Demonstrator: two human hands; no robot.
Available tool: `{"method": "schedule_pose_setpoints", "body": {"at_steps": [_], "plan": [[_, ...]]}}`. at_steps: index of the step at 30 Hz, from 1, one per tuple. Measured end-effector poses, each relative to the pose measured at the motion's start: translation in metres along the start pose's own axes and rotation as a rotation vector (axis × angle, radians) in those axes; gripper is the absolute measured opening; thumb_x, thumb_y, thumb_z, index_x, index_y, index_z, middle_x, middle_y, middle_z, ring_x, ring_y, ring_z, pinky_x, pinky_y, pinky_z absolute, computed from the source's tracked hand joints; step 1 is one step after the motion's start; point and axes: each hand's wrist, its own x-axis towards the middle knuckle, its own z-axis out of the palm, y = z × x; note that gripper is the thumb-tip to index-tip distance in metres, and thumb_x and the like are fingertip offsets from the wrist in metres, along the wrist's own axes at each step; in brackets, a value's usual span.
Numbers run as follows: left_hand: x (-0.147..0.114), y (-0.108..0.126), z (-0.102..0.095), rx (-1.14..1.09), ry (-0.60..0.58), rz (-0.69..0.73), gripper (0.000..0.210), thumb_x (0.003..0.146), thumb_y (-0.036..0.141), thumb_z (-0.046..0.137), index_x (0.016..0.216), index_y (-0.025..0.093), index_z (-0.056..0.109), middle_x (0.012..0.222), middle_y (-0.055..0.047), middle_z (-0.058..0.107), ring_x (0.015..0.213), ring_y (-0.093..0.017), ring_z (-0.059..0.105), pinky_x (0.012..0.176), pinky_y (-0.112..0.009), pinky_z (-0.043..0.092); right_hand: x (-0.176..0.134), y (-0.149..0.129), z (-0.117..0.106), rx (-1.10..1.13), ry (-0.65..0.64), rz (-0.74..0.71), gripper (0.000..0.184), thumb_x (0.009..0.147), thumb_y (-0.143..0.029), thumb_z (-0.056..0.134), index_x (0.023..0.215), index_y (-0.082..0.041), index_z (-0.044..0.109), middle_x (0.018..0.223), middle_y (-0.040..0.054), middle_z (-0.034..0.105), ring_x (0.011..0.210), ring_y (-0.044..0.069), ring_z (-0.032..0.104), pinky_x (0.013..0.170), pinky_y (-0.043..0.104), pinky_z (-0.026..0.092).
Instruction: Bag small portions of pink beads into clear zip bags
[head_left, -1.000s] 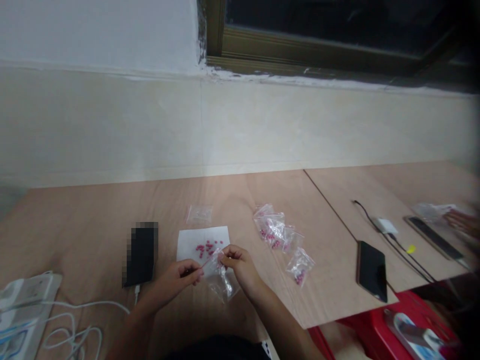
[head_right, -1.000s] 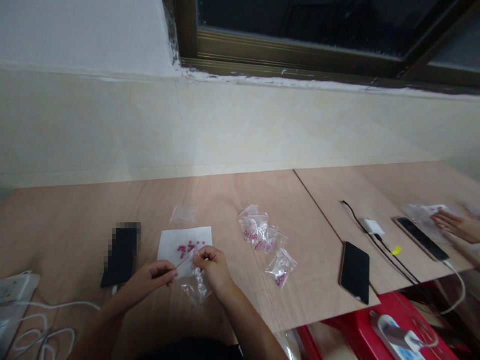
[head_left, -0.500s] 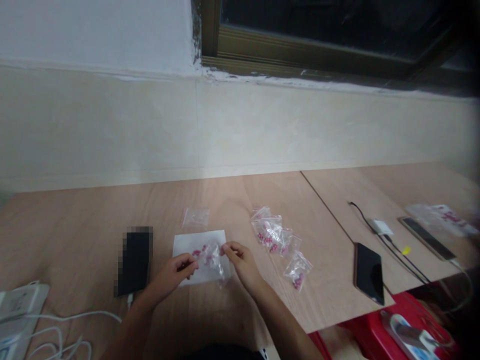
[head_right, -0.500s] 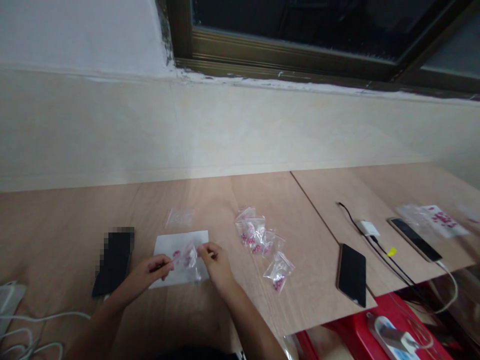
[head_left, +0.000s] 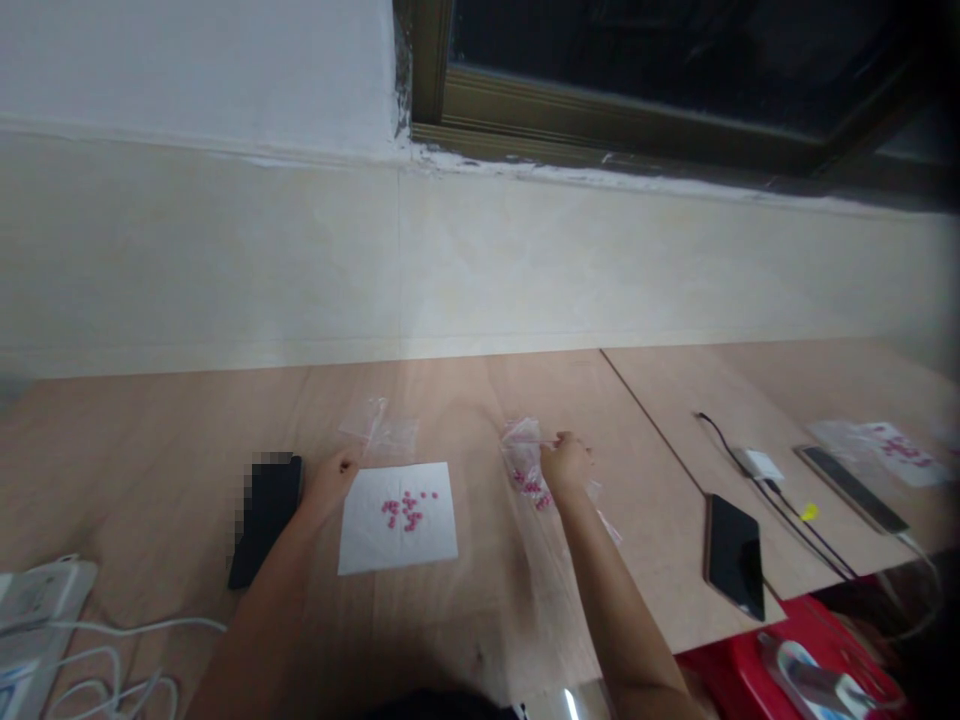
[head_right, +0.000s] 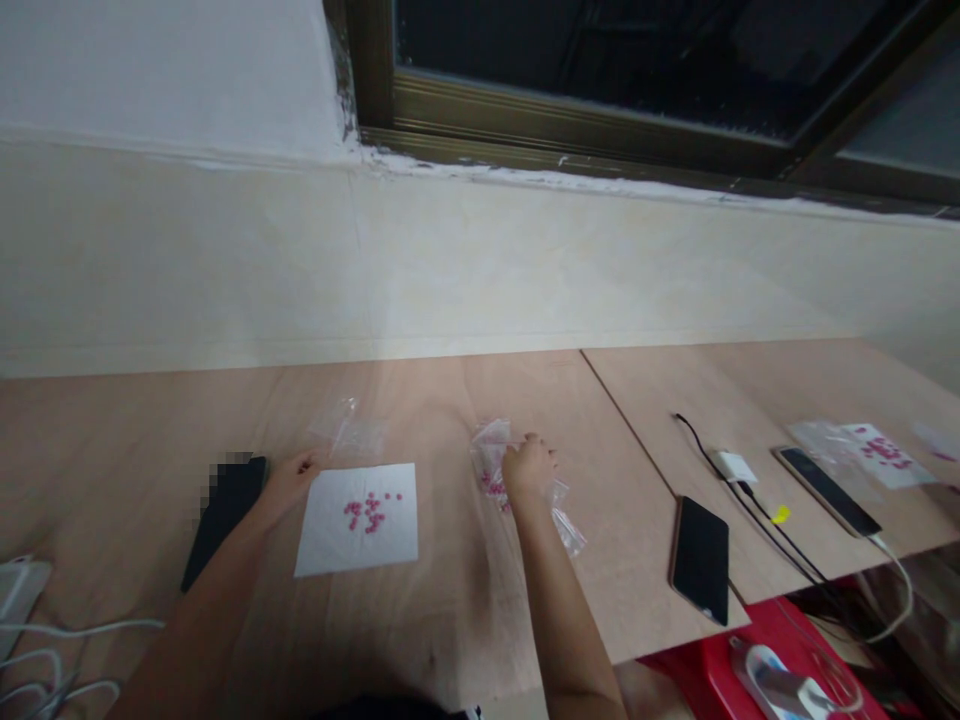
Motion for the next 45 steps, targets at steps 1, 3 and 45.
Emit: {"method": "schedule_pose_setpoints", "body": {"at_steps": [1, 3, 45], "plan": [[-0.003, -0.001, -0.001, 0.006, 0.013, -0.006, 0.021, 0.068, 0.026, 0.049, 0.083, 0.015, 0.059, 0.066, -0.001, 0.06, 0.065, -0.018, 0.055, 0.057, -0.025, 0.041, 0.0, 0.002, 0.001, 0.014, 0.004, 0.007, 0.024, 0.08, -0.025, 0.049, 0.095, -0.009, 0.058, 0.092, 0.0146, 0.059, 0.081, 0.02, 0.057, 0.069, 0.033, 0.044], [-0.011, -0.003, -0.005, 0.012, 0.041, -0.019, 0.027, 0.069, 0.026, 0.048, 0.091, 0.013, 0.056, 0.068, -0.002, 0.06, 0.067, -0.018, 0.056, 0.058, -0.026, 0.042, -0.005, 0.003, -0.004, 0.119, 0.014, 0.004, 0.023, 0.076, -0.023, 0.048, 0.086, -0.008, 0.062, 0.082, 0.016, 0.062, 0.075, 0.022, 0.057, 0.065, 0.032, 0.042], [-0.127, 0.04, 0.01, -0.144, -0.495, 0.136, 0.02, 0.074, 0.028, 0.052, 0.058, 0.015, 0.047, 0.052, 0.005, 0.048, 0.045, -0.008, 0.05, 0.044, -0.018, 0.038, -0.147, -0.095, -0.043, 0.896, -1.044, -0.102, 0.016, 0.065, -0.014, 0.051, 0.049, -0.016, 0.056, 0.046, -0.0032, 0.054, 0.045, 0.009, 0.046, 0.046, 0.02, 0.034]]}}
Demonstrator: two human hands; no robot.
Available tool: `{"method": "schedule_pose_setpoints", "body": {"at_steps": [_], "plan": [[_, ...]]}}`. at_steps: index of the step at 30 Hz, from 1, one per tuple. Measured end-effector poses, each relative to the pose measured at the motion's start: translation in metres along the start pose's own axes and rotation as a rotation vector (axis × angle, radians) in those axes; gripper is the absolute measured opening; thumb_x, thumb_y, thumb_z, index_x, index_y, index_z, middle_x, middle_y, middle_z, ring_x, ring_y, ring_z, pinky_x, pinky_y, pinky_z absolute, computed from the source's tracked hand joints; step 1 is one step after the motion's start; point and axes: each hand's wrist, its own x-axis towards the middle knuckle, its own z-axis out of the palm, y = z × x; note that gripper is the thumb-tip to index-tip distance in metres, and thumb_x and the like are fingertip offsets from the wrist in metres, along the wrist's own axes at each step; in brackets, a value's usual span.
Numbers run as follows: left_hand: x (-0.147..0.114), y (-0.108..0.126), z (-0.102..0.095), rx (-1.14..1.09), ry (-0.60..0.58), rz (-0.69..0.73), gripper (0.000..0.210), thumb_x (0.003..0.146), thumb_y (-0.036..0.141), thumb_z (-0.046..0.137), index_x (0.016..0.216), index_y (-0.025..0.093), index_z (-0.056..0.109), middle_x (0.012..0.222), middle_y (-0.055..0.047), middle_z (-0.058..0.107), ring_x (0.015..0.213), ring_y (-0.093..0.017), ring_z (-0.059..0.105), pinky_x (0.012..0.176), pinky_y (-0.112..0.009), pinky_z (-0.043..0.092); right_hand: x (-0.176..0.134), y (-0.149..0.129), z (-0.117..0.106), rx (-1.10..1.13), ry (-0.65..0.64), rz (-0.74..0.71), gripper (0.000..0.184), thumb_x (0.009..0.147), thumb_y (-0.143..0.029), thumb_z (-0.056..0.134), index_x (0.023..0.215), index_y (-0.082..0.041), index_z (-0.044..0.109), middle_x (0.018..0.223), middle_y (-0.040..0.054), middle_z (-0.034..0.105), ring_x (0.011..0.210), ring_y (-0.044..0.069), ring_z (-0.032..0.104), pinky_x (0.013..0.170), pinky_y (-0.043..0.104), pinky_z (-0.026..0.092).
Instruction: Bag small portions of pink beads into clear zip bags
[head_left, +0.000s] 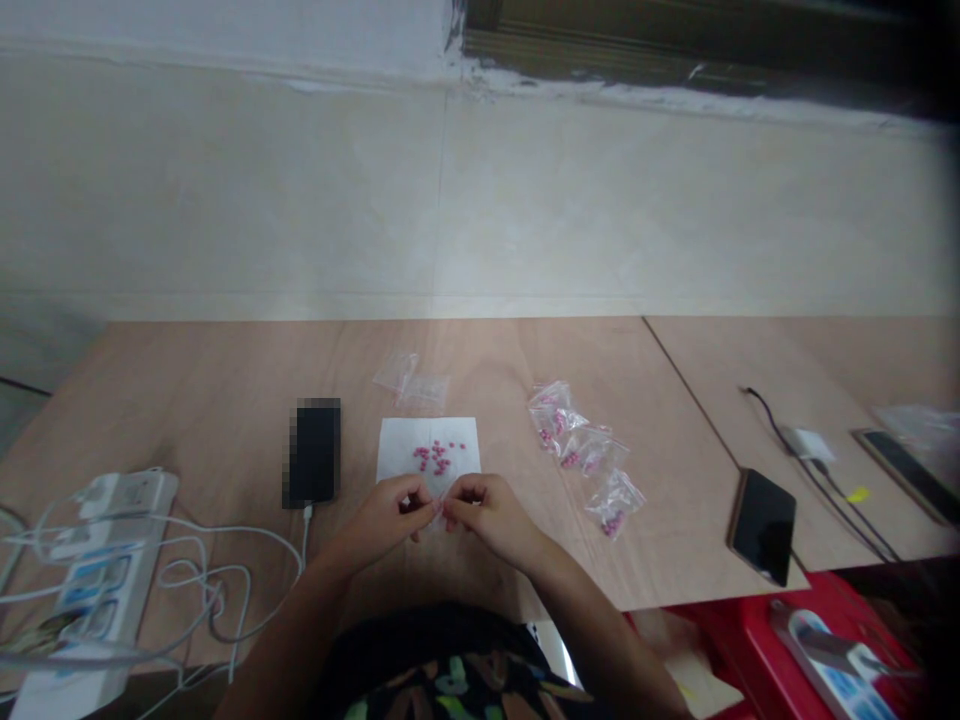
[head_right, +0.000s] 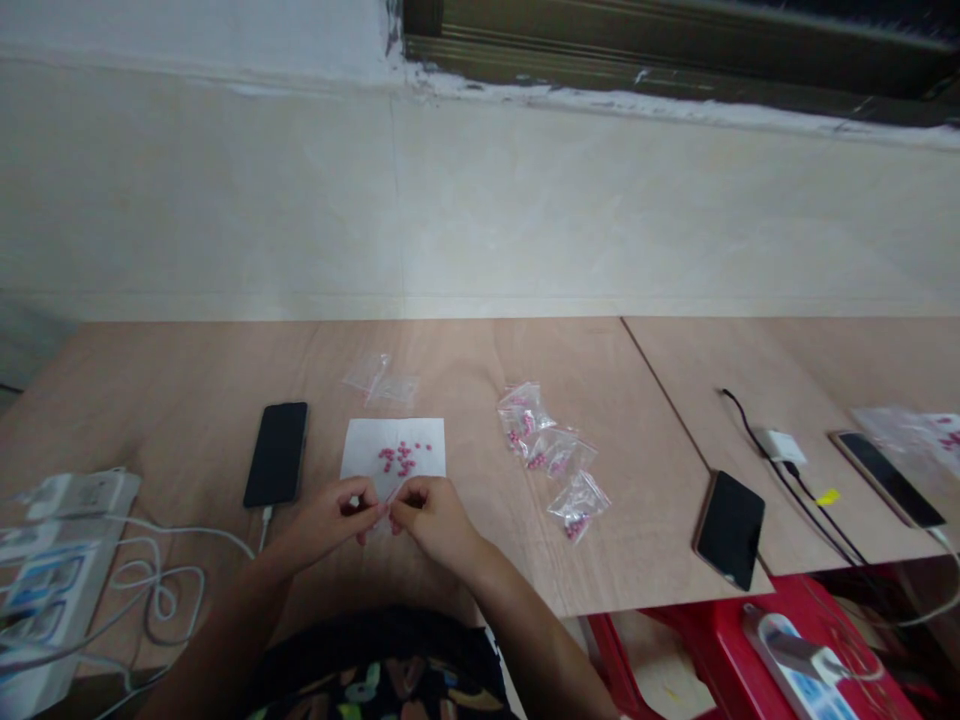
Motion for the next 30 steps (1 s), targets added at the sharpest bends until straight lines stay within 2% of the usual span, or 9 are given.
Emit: {"method": "schedule_pose_setpoints", "body": {"at_steps": [5, 9, 13, 16, 18, 21, 23, 25, 30], "plan": [[0.001, -0.012, -0.005, 0.134, 0.226, 0.024, 0.02, 0.072, 0.021, 0.049, 0.055, 0.017, 0.04, 0.051, 0.007, 0.04, 0.046, -0.007, 0.044, 0.045, -0.018, 0.036, 0.002, 0.008, 0.003, -0.124, 0.137, 0.036, 0.019, 0.059, -0.009, 0.047, 0.043, -0.017, 0.049, 0.041, -0.0042, 0.048, 0.042, 0.009, 0.042, 0.044, 0.02, 0.031], [0.003, -0.014, -0.009, 0.287, 0.288, 0.118, 0.009, 0.068, 0.014, 0.05, 0.062, 0.017, 0.045, 0.058, 0.005, 0.042, 0.052, -0.009, 0.043, 0.048, -0.019, 0.037, 0.002, 0.009, 0.005, -0.219, 0.193, 0.032, 0.017, 0.06, -0.011, 0.048, 0.044, -0.018, 0.048, 0.041, -0.004, 0.046, 0.042, 0.009, 0.041, 0.043, 0.021, 0.029], [0.002, -0.003, -0.01, 0.321, 0.205, 0.248, 0.017, 0.069, 0.006, 0.044, 0.073, 0.017, 0.055, 0.096, -0.004, 0.05, 0.085, -0.015, 0.052, 0.068, -0.024, 0.045, 0.002, 0.002, 0.01, -0.277, 0.251, -0.013, 0.017, 0.063, -0.014, 0.047, 0.046, -0.018, 0.048, 0.043, -0.003, 0.047, 0.045, 0.01, 0.042, 0.045, 0.021, 0.03], [0.003, 0.002, -0.008, 0.36, 0.112, 0.267, 0.028, 0.071, 0.003, 0.041, 0.084, 0.018, 0.061, 0.118, -0.007, 0.046, 0.106, -0.02, 0.046, 0.088, -0.032, 0.039, 0.001, -0.003, 0.017, -0.298, 0.284, -0.06, 0.016, 0.065, -0.016, 0.047, 0.049, -0.017, 0.048, 0.046, -0.003, 0.047, 0.047, 0.01, 0.043, 0.047, 0.021, 0.031], [0.006, 0.002, -0.006, 0.337, 0.047, 0.251, 0.03, 0.073, 0.003, 0.042, 0.09, 0.018, 0.06, 0.118, -0.008, 0.049, 0.108, -0.02, 0.046, 0.092, -0.034, 0.037, 0.0, -0.007, 0.023, -0.287, 0.277, -0.108, 0.015, 0.067, -0.015, 0.046, 0.052, -0.017, 0.048, 0.049, -0.0033, 0.046, 0.049, 0.009, 0.042, 0.048, 0.021, 0.031], [0.008, -0.001, -0.005, 0.255, -0.022, 0.222, 0.023, 0.074, 0.007, 0.045, 0.089, 0.017, 0.06, 0.098, -0.006, 0.061, 0.094, -0.018, 0.054, 0.084, -0.031, 0.043, -0.003, -0.01, 0.03, -0.228, 0.236, -0.173, 0.015, 0.069, -0.017, 0.047, 0.055, -0.017, 0.047, 0.051, -0.0036, 0.045, 0.05, 0.009, 0.042, 0.049, 0.02, 0.032], [0.007, -0.004, -0.007, 0.218, -0.002, 0.203, 0.019, 0.076, 0.011, 0.046, 0.088, 0.016, 0.061, 0.089, -0.005, 0.063, 0.084, -0.017, 0.057, 0.076, -0.028, 0.046, -0.004, -0.009, 0.028, -0.167, 0.19, -0.19, 0.016, 0.073, -0.021, 0.047, 0.057, -0.017, 0.048, 0.053, -0.0033, 0.046, 0.051, 0.009, 0.043, 0.049, 0.02, 0.033], [0.005, -0.006, -0.011, 0.195, 0.049, 0.191, 0.02, 0.078, 0.016, 0.046, 0.091, 0.016, 0.06, 0.092, -0.005, 0.063, 0.085, -0.017, 0.057, 0.075, -0.027, 0.046, -0.003, -0.004, 0.021, -0.108, 0.194, -0.181, 0.019, 0.076, -0.028, 0.046, 0.061, -0.017, 0.049, 0.055, -0.0028, 0.047, 0.053, 0.01, 0.044, 0.051, 0.021, 0.035], [0.001, -0.001, -0.022, 0.077, 0.049, 0.141, 0.026, 0.08, 0.022, 0.046, 0.101, 0.017, 0.06, 0.101, -0.008, 0.062, 0.089, -0.019, 0.058, 0.07, -0.026, 0.049, 0.008, 0.021, -0.001, -0.013, 0.463, -0.072, 0.024, 0.073, -0.04, 0.051, 0.082, -0.018, 0.054, 0.078, 0.0023, 0.055, 0.066, 0.013, 0.049, 0.058, 0.024, 0.04]]}}
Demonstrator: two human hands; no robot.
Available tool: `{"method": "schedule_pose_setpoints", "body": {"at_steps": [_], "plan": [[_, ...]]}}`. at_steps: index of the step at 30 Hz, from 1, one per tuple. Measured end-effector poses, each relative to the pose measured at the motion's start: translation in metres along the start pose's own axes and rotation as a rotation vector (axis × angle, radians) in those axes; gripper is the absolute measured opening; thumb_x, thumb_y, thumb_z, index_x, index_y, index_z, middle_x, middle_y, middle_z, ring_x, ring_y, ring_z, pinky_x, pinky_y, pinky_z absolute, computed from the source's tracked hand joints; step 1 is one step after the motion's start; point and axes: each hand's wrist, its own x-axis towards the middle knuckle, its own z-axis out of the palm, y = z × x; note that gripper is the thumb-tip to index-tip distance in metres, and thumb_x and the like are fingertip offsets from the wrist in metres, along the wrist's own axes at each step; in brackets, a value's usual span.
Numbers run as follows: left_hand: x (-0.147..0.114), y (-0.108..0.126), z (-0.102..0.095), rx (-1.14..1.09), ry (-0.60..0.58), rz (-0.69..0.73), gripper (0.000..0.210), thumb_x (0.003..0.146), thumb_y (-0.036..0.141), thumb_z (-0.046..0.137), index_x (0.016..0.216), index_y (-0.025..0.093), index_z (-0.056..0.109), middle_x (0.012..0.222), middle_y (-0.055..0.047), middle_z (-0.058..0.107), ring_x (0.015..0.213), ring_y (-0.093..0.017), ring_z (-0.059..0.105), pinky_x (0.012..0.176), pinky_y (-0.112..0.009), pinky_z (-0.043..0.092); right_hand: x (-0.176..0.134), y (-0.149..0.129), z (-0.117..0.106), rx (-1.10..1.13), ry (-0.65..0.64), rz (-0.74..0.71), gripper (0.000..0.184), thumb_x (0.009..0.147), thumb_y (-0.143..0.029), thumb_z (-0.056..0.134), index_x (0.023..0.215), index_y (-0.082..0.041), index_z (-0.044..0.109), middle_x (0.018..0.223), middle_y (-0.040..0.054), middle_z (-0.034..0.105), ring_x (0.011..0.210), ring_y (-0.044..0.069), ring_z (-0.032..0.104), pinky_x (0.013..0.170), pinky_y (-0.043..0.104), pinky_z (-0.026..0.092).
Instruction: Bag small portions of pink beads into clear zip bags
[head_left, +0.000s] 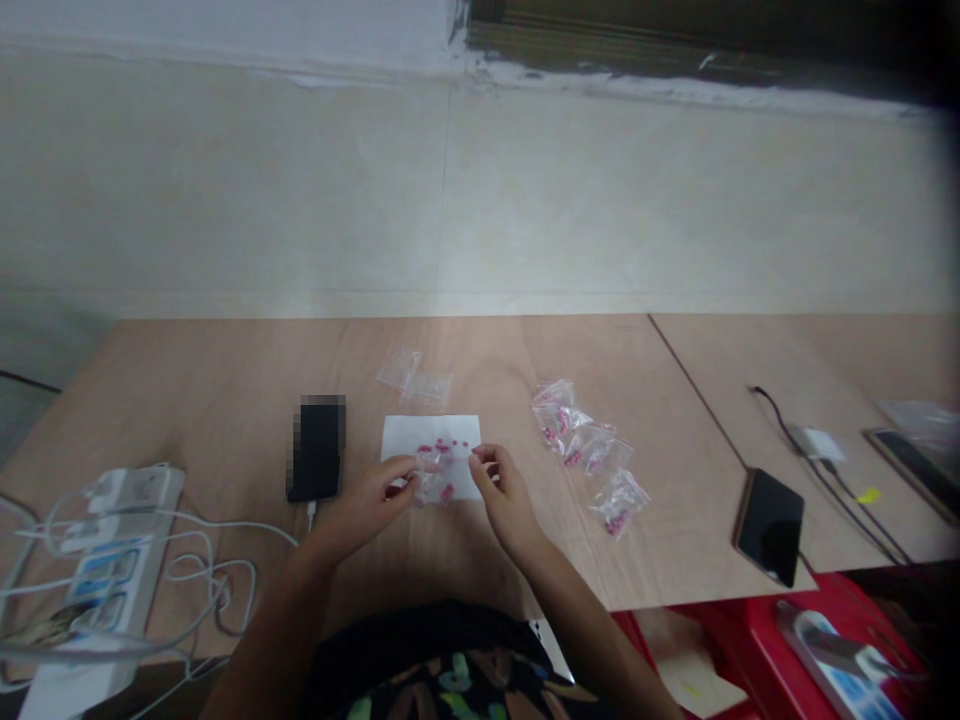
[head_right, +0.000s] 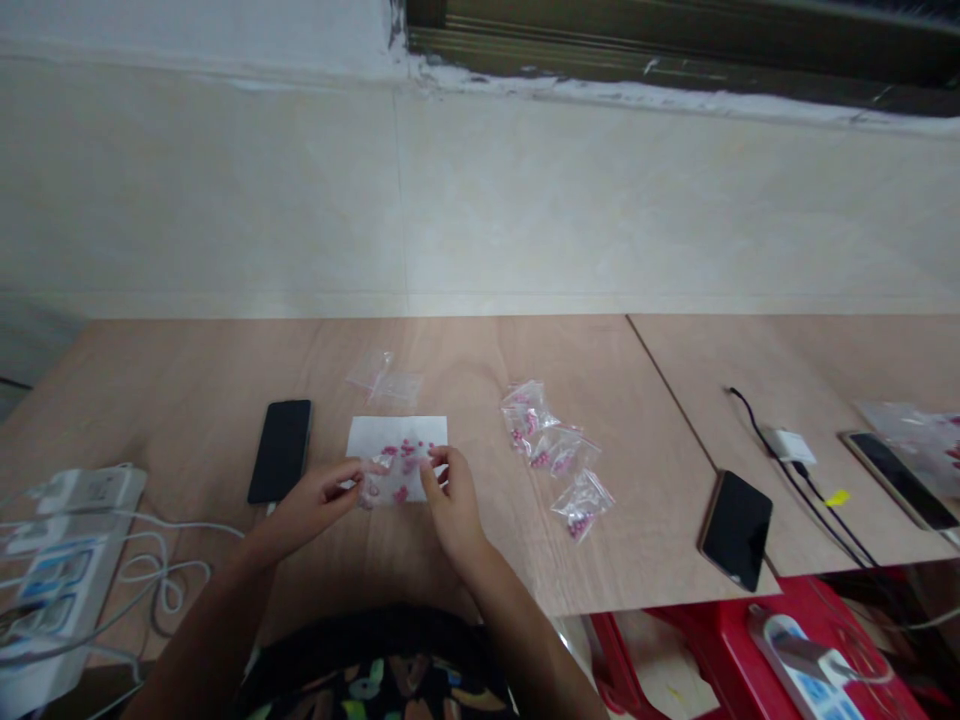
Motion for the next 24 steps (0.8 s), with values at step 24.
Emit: {"method": "schedule_pose_setpoints", "body": {"at_steps": [24], "plan": [[0.07, -0.068, 0.011, -0.013, 0.256, -0.135, 0.019, 0.066, 0.031, 0.06, 0.072, 0.014, 0.064, 0.07, -0.003, 0.062, 0.06, -0.013, 0.052, 0.056, -0.023, 0.04, 0.039, 0.073, 0.004, 0.001, 0.092, -0.081, 0.025, 0.079, -0.038, 0.042, 0.079, -0.017, 0.056, 0.06, 0.0004, 0.054, 0.055, 0.013, 0.052, 0.052, 0.024, 0.042]]}}
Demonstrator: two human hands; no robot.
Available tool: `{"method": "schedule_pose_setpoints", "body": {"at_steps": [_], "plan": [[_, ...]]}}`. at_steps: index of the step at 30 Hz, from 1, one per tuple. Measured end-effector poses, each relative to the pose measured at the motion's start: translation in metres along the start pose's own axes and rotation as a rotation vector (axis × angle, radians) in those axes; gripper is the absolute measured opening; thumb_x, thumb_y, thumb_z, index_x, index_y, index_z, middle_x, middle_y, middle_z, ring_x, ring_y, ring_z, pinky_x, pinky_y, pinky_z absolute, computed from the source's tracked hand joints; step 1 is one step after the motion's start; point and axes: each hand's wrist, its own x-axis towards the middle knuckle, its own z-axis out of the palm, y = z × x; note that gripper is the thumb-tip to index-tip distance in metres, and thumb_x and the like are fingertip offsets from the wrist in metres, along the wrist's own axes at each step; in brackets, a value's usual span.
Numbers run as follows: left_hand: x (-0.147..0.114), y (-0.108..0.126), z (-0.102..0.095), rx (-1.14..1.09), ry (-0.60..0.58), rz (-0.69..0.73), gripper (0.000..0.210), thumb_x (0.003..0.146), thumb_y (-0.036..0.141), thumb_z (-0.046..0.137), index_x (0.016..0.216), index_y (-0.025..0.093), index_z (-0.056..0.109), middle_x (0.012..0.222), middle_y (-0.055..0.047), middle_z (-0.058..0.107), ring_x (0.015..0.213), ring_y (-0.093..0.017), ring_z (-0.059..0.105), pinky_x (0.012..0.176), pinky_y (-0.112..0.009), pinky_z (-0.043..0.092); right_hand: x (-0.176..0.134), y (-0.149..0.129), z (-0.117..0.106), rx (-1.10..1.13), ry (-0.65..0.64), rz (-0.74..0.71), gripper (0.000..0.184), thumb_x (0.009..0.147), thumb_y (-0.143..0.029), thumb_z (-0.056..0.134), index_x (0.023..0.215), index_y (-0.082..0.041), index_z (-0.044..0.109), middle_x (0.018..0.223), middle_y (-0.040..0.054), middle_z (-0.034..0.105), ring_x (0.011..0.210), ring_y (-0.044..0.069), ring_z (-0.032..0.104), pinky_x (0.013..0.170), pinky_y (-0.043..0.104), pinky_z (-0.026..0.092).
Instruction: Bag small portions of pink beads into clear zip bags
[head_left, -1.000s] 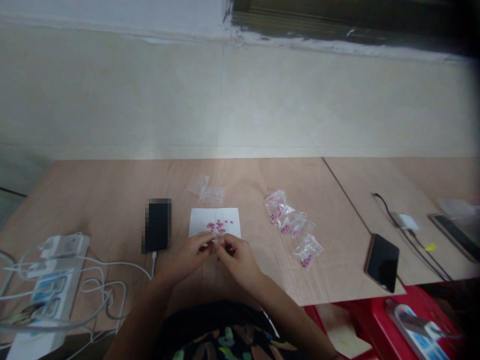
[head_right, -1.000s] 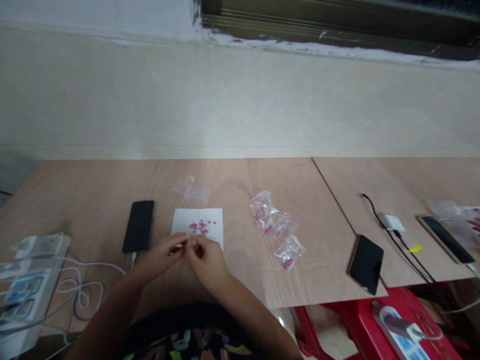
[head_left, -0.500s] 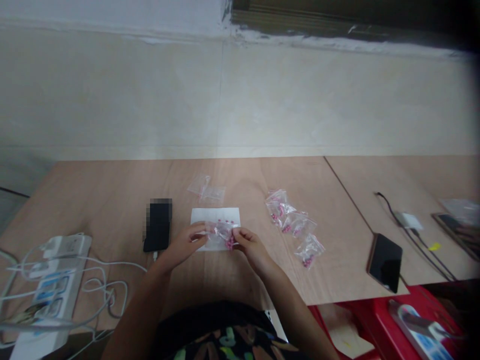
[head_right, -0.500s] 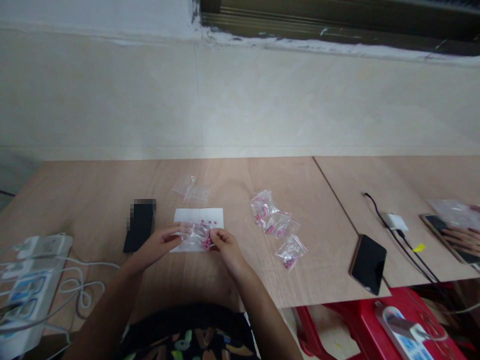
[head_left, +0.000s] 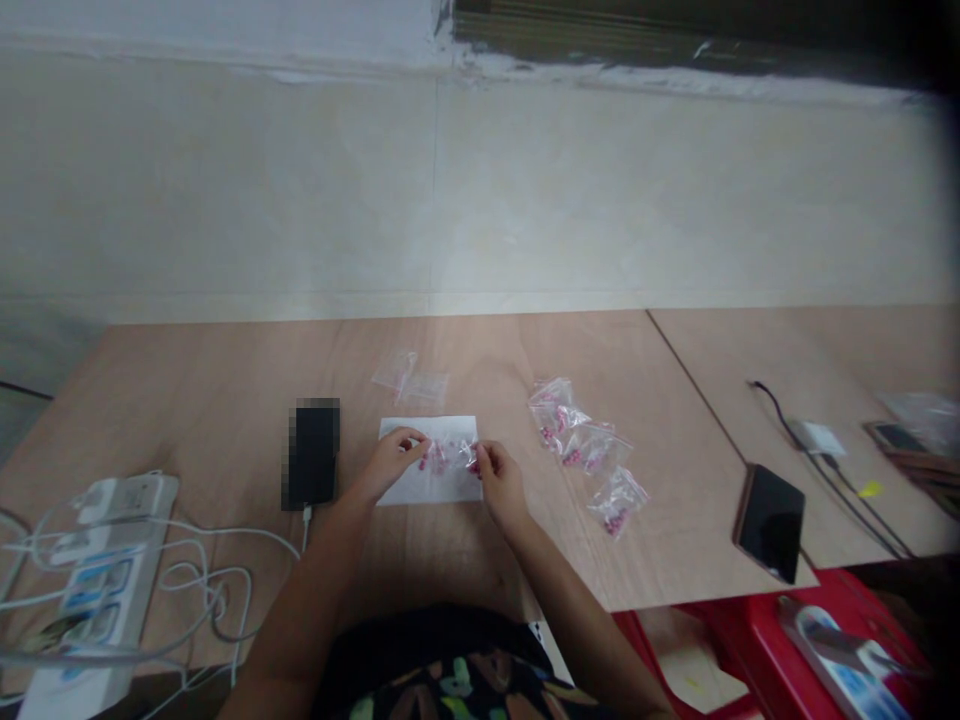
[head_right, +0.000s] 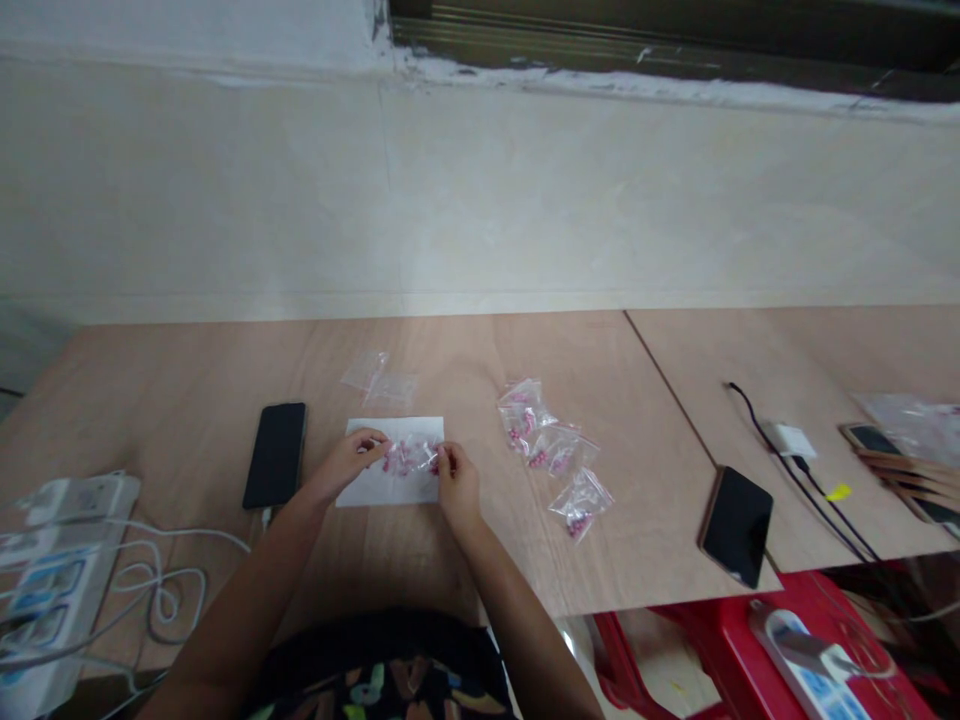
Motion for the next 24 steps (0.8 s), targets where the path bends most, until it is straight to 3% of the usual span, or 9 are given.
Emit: {"method": "schedule_pose_setpoints", "body": {"at_steps": [6, 16, 24], "plan": [[0.008, -0.011, 0.001, -0.015, 0.032, 0.003, 0.014, 0.061, 0.026, 0.062, 0.068, 0.014, 0.064, 0.071, -0.003, 0.064, 0.06, -0.013, 0.052, 0.06, -0.024, 0.039, 0.006, 0.005, 0.005, -0.09, 0.051, -0.068, 0.026, 0.08, -0.036, 0.038, 0.081, -0.017, 0.056, 0.069, 0.0034, 0.057, 0.061, 0.014, 0.053, 0.058, 0.026, 0.043], [0.009, -0.024, -0.001, -0.052, 0.062, 0.0, 0.015, 0.061, 0.028, 0.064, 0.068, 0.015, 0.065, 0.067, -0.002, 0.064, 0.056, -0.012, 0.051, 0.053, -0.022, 0.037, 0.009, -0.003, 0.008, -0.158, 0.077, -0.12, 0.028, 0.082, -0.035, 0.037, 0.088, -0.016, 0.057, 0.077, 0.0065, 0.058, 0.067, 0.016, 0.051, 0.064, 0.028, 0.042], [0.009, -0.029, -0.002, -0.101, 0.042, 0.016, 0.015, 0.06, 0.028, 0.065, 0.064, 0.014, 0.065, 0.07, -0.004, 0.062, 0.063, -0.014, 0.055, 0.053, -0.021, 0.04, 0.012, -0.008, 0.01, -0.166, 0.102, -0.171, 0.028, 0.081, -0.035, 0.04, 0.086, -0.016, 0.06, 0.08, 0.0072, 0.06, 0.07, 0.016, 0.052, 0.065, 0.028, 0.041]]}}
